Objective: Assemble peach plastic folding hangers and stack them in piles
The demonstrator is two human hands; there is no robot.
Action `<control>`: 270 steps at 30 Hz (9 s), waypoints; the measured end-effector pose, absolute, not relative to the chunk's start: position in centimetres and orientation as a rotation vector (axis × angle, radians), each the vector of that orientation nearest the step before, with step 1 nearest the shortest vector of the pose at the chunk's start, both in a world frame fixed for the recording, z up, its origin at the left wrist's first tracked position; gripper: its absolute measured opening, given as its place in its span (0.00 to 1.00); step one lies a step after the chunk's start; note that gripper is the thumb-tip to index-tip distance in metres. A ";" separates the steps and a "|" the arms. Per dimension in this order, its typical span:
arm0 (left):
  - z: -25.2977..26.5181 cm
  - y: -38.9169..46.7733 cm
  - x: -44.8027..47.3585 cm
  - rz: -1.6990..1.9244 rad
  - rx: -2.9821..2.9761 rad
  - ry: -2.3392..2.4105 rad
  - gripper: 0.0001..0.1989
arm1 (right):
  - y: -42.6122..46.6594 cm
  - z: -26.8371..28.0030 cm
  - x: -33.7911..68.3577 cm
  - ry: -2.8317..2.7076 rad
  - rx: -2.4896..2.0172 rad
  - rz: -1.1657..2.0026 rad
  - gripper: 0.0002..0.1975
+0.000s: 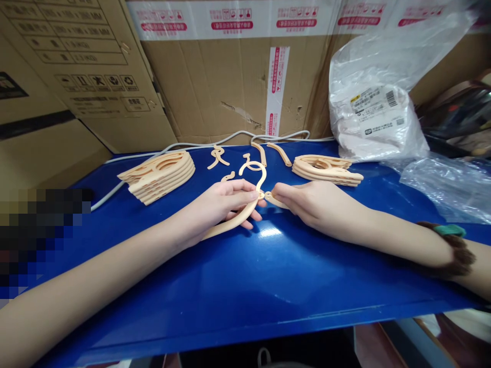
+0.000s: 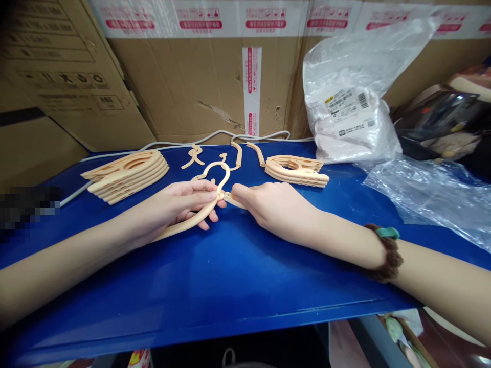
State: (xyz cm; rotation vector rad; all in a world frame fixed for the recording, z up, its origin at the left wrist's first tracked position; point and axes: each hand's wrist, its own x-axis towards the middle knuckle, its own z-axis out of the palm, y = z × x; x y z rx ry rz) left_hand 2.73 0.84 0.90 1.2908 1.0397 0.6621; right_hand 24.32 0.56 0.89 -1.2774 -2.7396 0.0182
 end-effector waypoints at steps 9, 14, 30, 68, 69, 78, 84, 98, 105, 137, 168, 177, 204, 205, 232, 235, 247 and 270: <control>1.2 0.8 2.9 0.629 1.360 1.065 0.11 | 0.2 0.7 24.1 -2.679 -1.254 0.230 0.19; 1.1 0.8 2.9 0.646 1.313 1.054 0.09 | 0.3 0.6 24.1 -2.693 -1.255 0.156 0.19; 1.2 0.7 2.7 0.658 1.199 1.010 0.08 | 0.9 0.4 24.7 -2.615 -1.121 0.084 0.17; 1.4 0.7 2.8 0.621 1.262 1.018 0.05 | -0.1 1.4 24.7 -2.640 -1.012 0.296 0.18; 1.4 0.7 2.8 0.621 1.264 1.012 0.06 | -0.1 1.5 24.6 -2.637 -1.012 0.312 0.19; 1.5 0.6 2.6 0.587 1.268 0.977 0.04 | -0.4 1.6 24.3 -2.622 -1.050 0.273 0.20; 1.2 0.6 2.3 0.580 1.304 0.983 0.07 | -0.9 2.0 24.0 -2.638 -1.097 0.175 0.19; 1.6 -0.1 3.0 0.631 1.509 0.987 0.06 | -1.3 2.5 23.9 -2.667 -1.096 0.066 0.24; 1.6 -0.9 2.7 0.632 1.919 1.052 0.11 | -0.6 2.3 24.4 -2.648 -0.995 0.058 0.22; 0.3 -1.3 1.9 0.625 3.152 1.224 0.12 | 0.4 1.6 24.3 -2.524 -0.960 -0.061 0.15; 0.2 -1.7 1.8 0.542 3.378 0.909 0.16 | 2.1 1.5 25.4 -2.516 -1.104 -0.176 0.07; 0.4 -1.4 1.9 0.574 3.351 1.009 0.17 | 1.9 1.5 25.5 -2.595 -1.089 -0.291 0.10; 0.1 0.0 1.8 0.388 3.144 1.071 0.15 | 2.7 0.7 25.8 -2.662 -1.173 -0.421 0.11; 0.0 0.0 1.8 0.390 3.138 1.068 0.15 | 2.7 0.6 25.8 -2.657 -1.174 -0.421 0.11; 0.3 0.6 1.3 0.238 2.992 1.721 0.16 | 0.0 0.7 24.3 -2.796 -0.837 0.046 0.11; 0.5 0.6 1.4 0.243 2.987 1.710 0.18 | 0.0 0.9 24.2 -2.833 -0.799 0.054 0.09; 0.4 1.2 1.3 0.249 2.839 1.826 0.21 | -0.5 1.1 24.4 -2.876 -0.739 -0.182 0.11; -0.6 3.1 0.2 0.876 2.216 1.483 0.18 | -0.3 0.8 24.4 -2.837 -0.942 -0.310 0.14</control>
